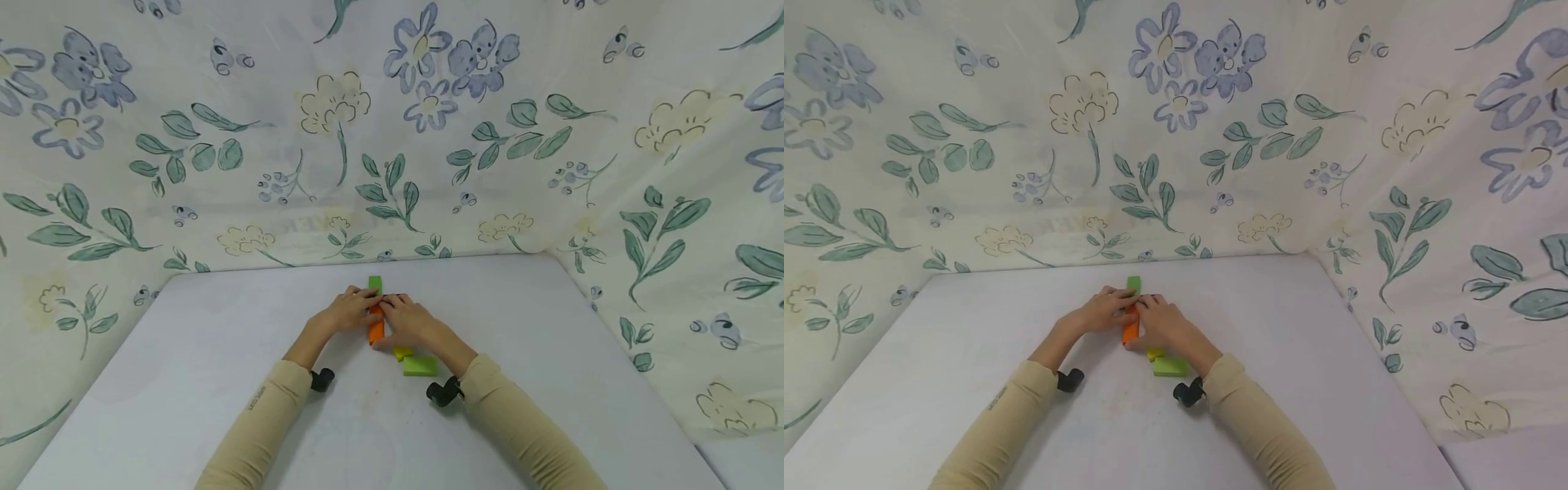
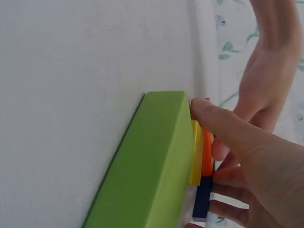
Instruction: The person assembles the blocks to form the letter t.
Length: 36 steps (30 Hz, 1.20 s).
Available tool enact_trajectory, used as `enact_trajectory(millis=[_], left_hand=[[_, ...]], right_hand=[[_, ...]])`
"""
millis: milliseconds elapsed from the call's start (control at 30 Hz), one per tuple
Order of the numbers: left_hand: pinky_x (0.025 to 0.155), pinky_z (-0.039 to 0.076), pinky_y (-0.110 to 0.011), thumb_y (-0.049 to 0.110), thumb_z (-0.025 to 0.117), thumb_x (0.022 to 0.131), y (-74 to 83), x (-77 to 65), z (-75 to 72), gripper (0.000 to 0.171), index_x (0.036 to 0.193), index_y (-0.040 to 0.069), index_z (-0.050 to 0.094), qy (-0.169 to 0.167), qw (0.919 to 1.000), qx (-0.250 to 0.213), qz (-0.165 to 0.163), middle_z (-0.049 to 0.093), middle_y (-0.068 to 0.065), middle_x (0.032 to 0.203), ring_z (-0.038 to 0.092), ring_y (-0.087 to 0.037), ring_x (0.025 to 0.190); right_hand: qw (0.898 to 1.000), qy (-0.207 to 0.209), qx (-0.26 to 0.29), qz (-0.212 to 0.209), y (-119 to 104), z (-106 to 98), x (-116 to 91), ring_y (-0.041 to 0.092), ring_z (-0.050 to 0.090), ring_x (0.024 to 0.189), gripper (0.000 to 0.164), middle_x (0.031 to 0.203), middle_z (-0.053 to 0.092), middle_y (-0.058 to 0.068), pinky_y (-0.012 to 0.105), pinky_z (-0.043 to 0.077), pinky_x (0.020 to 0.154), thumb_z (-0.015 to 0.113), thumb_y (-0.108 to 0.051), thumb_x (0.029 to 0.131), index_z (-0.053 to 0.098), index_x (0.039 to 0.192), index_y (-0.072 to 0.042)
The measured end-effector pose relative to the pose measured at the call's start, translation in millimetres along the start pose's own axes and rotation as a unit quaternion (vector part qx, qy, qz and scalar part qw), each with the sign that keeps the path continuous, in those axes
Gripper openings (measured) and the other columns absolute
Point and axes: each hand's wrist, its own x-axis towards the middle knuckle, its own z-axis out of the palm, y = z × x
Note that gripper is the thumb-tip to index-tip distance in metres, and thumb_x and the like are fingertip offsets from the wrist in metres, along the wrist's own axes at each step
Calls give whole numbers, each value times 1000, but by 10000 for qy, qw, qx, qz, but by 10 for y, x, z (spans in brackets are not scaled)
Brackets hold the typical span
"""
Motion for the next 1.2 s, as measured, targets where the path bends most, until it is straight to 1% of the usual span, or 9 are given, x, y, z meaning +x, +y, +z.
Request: enact_trajectory(millis=[167, 267, 333, 433, 567, 733, 867, 1067, 1200], left_hand=[[108, 34, -61, 37, 56, 99, -2, -4, 1, 57, 147, 8, 44, 38, 10000, 62, 21, 33, -13, 159, 35, -39, 136], [107, 35, -60, 39, 56, 99, -12, 0, 6, 58, 147, 9, 45, 68, 9999, 134, 30, 33, -13, 159, 36, -39, 135], [107, 36, -60, 39, 56, 99, -18, 3, 10, 58, 147, 10, 45, 69, 9998, 169, 37, 33, -13, 159, 37, -40, 135], [107, 37, -60, 40, 55, 99, -29, 14, 24, 57, 147, 10, 45, 60, 9997, 216, 45, 33, -13, 159, 37, -40, 134], [106, 38, -59, 40, 54, 99, -26, 15, 33, 57, 147, 11, 45, 64, 9996, 258, 31, 33, -13, 159, 38, -39, 133], [106, 39, -59, 39, 55, 99, -8, -3, 20, 56, 146, 10, 46, 86, 9997, 243, 25, 34, -14, 158, 39, -40, 133], [107, 37, -59, 37, 55, 99, -14, 2, 18, 55, 146, 10, 45, 53, 9998, 185, 4, 34, -15, 158, 37, -40, 134], [111, 34, -59, 38, 54, 100, -33, 29, 27, 56, 148, 12, 43, -51, 9995, 278, -110, 33, -14, 159, 35, -39, 136], [111, 34, -58, 39, 55, 100, -15, 23, 14, 56, 148, 12, 43, -67, 9995, 272, -141, 33, -14, 159, 35, -40, 137]], right_hand=[[9996, -70, 284, -16, 53, -14, 3, 29, 32, 146, 93, 160, 33, 4, 50, 35, 115, 63, -67, 82, 35, 153, -14], [9983, -30, 581, -91, 91, -16, -6, 28, 33, 146, 92, 159, 34, 5, 49, 33, 116, 66, -64, 82, 37, 152, -12], [9965, 36, 823, -152, 115, -25, -19, 27, 34, 146, 90, 159, 34, 6, 47, 33, 117, 68, -61, 83, 38, 151, -11], [9926, 244, 1164, -257, 147, -35, -54, 26, 36, 144, 85, 157, 35, 9, 45, 33, 117, 71, -55, 84, 43, 148, -7], [9885, 430, 1435, -225, 177, -66, -108, 28, 39, 141, 76, 154, 38, 12, 46, 36, 115, 72, -49, 85, 49, 144, -7], [9872, 533, 1505, 0, 200, -83, -174, 28, 47, 132, 68, 146, 48, 11, 51, 44, 107, 71, -50, 86, 55, 140, -12], [9860, 615, 1530, 228, 190, -109, -263, 27, 53, 125, 66, 139, 55, 11, 53, 47, 102, 72, -49, 85, 57, 138, -14], [9825, 919, 1578, 376, 161, -155, -351, 25, 62, 104, 58, 119, 66, 11, 43, 54, 89, 73, -43, 86, 62, 132, -10], [9802, 1003, 1607, 574, 130, -173, -390, 22, 64, 99, 55, 114, 69, 8, 37, 55, 85, 73, -43, 86, 64, 130, -11]])
